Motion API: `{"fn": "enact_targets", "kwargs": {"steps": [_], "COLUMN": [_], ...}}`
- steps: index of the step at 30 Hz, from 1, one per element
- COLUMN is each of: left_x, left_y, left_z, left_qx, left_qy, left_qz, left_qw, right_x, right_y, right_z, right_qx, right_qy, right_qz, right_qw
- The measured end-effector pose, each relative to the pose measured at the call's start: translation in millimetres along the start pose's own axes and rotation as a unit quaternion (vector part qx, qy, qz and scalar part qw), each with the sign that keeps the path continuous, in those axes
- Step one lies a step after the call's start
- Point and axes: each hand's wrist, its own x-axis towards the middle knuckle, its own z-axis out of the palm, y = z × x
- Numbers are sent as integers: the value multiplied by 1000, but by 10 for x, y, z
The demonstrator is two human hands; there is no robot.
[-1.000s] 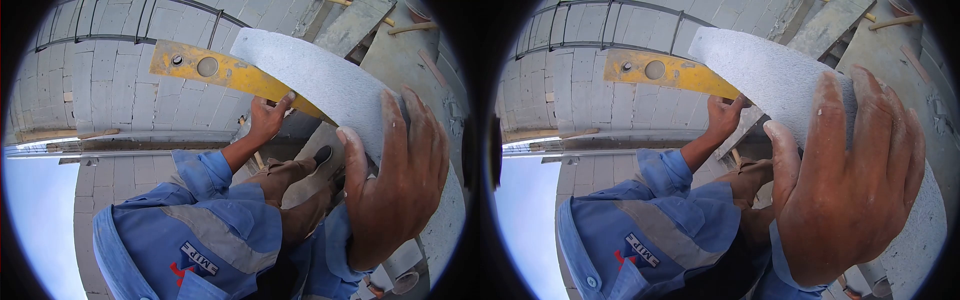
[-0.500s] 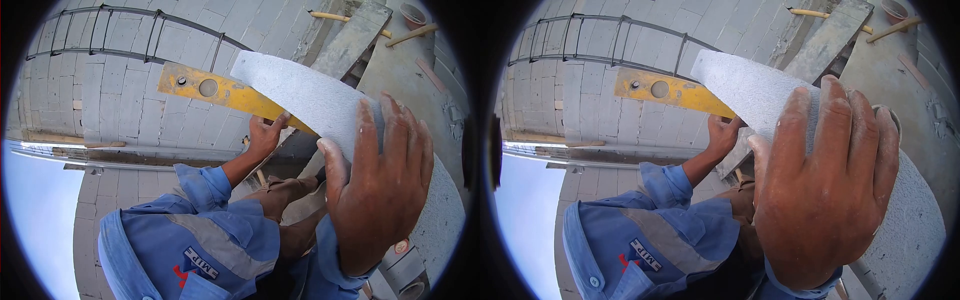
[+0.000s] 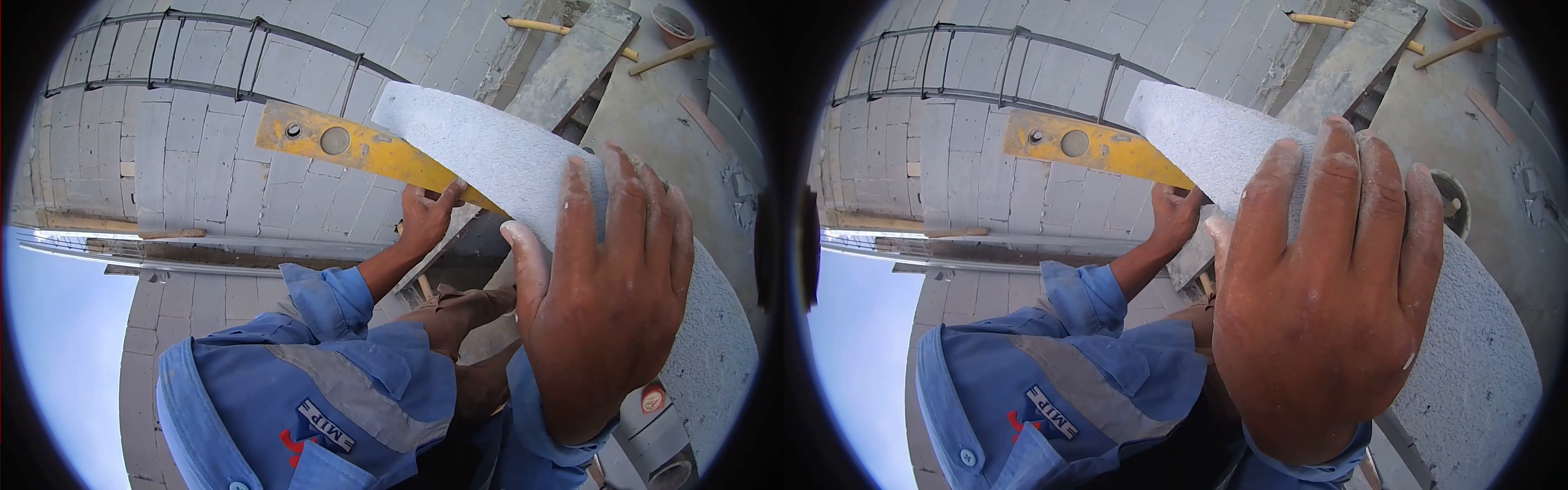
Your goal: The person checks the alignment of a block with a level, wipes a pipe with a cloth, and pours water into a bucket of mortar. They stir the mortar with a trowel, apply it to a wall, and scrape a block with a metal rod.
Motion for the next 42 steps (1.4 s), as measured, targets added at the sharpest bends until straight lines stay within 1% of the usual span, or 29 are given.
{"fn": "enact_targets", "kwargs": {"steps": [6,11,13,14,16,18,26,28,30,32,34,35,36,37,38,39,40,41,42], "left_x": [6,0,-6,-3,5,2,14,17,10,4,-6,-5,-11,-24,-47,-49,-56,-64,-37], "left_y": [-27,-22,40,31,5,2,-44,-91,-113,-87,-21,-47,-126,-207,-273,-272,-278,-317,-429], "left_z": [-2,26,39,41,41,36,70,86,94,95,56,46,36,25,35,-1,-49,-96,-138], "left_qx": [-26,-34,-19,-20,-24,-23,-11,-44,-56,-83,-37,-58,-42,-26,-67,-89,-47,-5,0], "left_qy": [4,15,10,8,7,3,-2,11,13,17,-10,-3,-8,-13,-18,-8,-13,-19,-27], "left_qz": [-2,4,-3,-3,17,11,1,0,-7,-14,-16,-13,-18,-24,-70,-71,-69,-67,-75], "left_qw": [1000,999,1000,1000,1000,1000,1000,999,998,996,999,998,999,999,995,993,996,998,997], "right_x": [18,15,10,4,-5,0,-3,0,16,38,64,61,67,71,45,48,54,56,58], "right_y": [-33,-33,-23,-14,-9,-21,-6,-10,-15,-17,-30,-37,-46,-50,-21,-23,-30,-38,-50], "right_z": [-58,-50,-26,-4,-2,-20,28,9,-53,-106,-160,-168,-171,-171,-136,-142,-154,-165,-189], "right_qx": [41,43,40,24,5,44,46,44,53,49,37,50,64,51,51,51,38,34,31], "right_qy": [-7,-3,3,6,10,7,16,11,-16,-21,-21,-23,-23,-19,-20,-24,-24,-28,-34], "right_qz": [21,18,16,9,5,15,13,12,16,15,1,12,22,5,11,16,-4,3,11], "right_qw": [999,999,999,1000,1000,999,999,999,998,998,999,998,997,999,998,998,999,999,999]}}
